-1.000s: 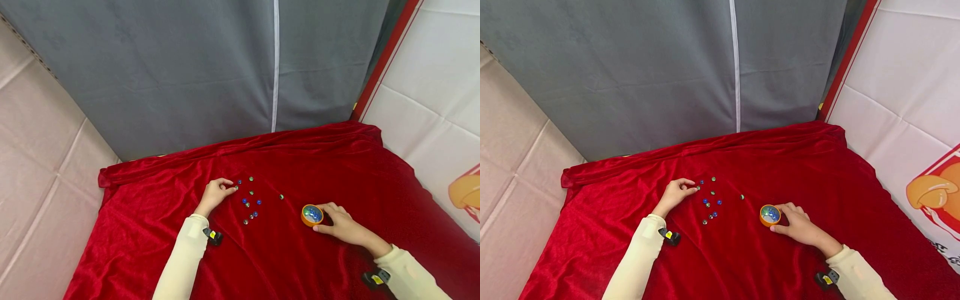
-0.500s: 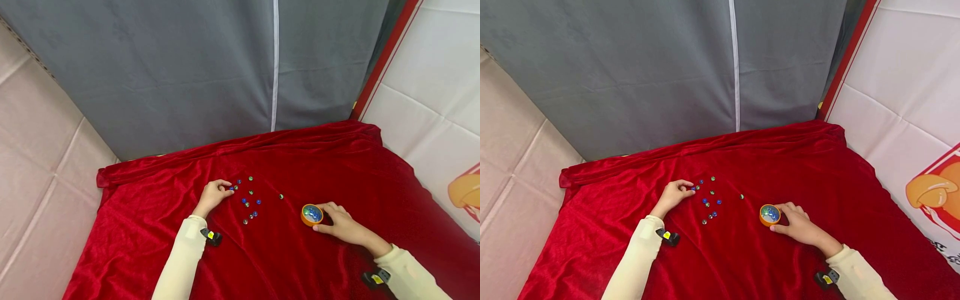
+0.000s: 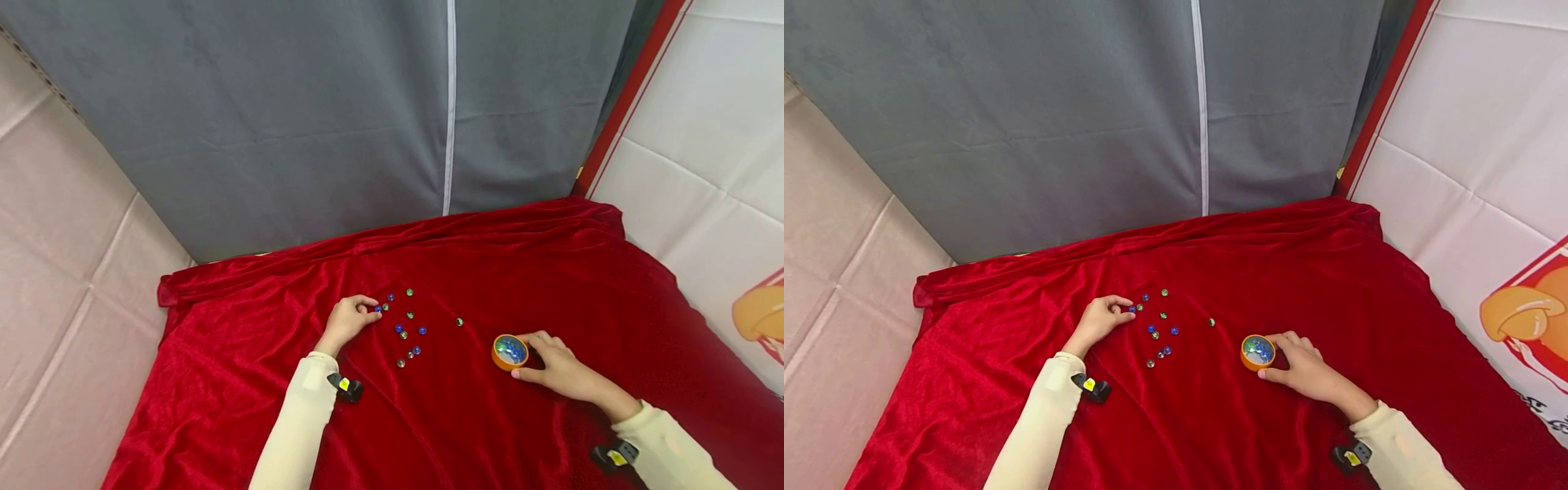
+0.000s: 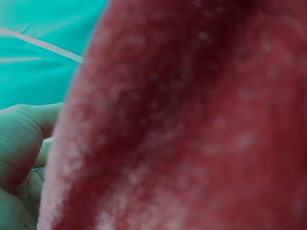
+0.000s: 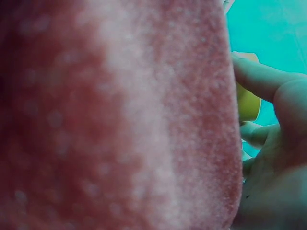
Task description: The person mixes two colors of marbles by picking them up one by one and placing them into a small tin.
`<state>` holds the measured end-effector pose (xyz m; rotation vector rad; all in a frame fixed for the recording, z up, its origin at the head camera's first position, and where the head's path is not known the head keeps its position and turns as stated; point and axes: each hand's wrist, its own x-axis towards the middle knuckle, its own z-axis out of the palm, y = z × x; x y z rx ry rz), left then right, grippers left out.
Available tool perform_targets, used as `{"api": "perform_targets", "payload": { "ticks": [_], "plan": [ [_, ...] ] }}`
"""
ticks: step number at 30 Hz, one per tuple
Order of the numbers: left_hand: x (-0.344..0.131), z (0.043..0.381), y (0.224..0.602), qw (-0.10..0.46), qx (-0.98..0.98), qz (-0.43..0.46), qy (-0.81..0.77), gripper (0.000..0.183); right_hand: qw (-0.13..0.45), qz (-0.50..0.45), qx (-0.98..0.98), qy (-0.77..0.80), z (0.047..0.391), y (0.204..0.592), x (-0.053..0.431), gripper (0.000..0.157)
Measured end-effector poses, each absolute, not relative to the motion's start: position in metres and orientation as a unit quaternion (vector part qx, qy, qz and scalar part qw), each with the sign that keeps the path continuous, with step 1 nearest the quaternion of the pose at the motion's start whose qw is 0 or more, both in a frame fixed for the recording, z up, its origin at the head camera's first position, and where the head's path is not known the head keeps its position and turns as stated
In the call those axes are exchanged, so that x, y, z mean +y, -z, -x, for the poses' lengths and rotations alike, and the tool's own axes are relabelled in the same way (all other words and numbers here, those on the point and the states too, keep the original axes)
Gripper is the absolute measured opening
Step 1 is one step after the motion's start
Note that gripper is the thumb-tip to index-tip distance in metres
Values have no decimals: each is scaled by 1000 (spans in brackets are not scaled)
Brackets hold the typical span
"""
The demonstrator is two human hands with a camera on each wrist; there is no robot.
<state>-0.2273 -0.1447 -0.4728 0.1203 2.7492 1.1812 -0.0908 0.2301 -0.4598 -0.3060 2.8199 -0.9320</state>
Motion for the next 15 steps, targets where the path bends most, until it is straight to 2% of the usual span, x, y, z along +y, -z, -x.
{"api": "perform_targets", "payload": {
  "ticks": [15],
  "plan": [
    [-145, 228, 475, 71, 924, -39, -373, 21, 75, 108, 942, 310, 91, 459, 229, 60]
  ]
}}
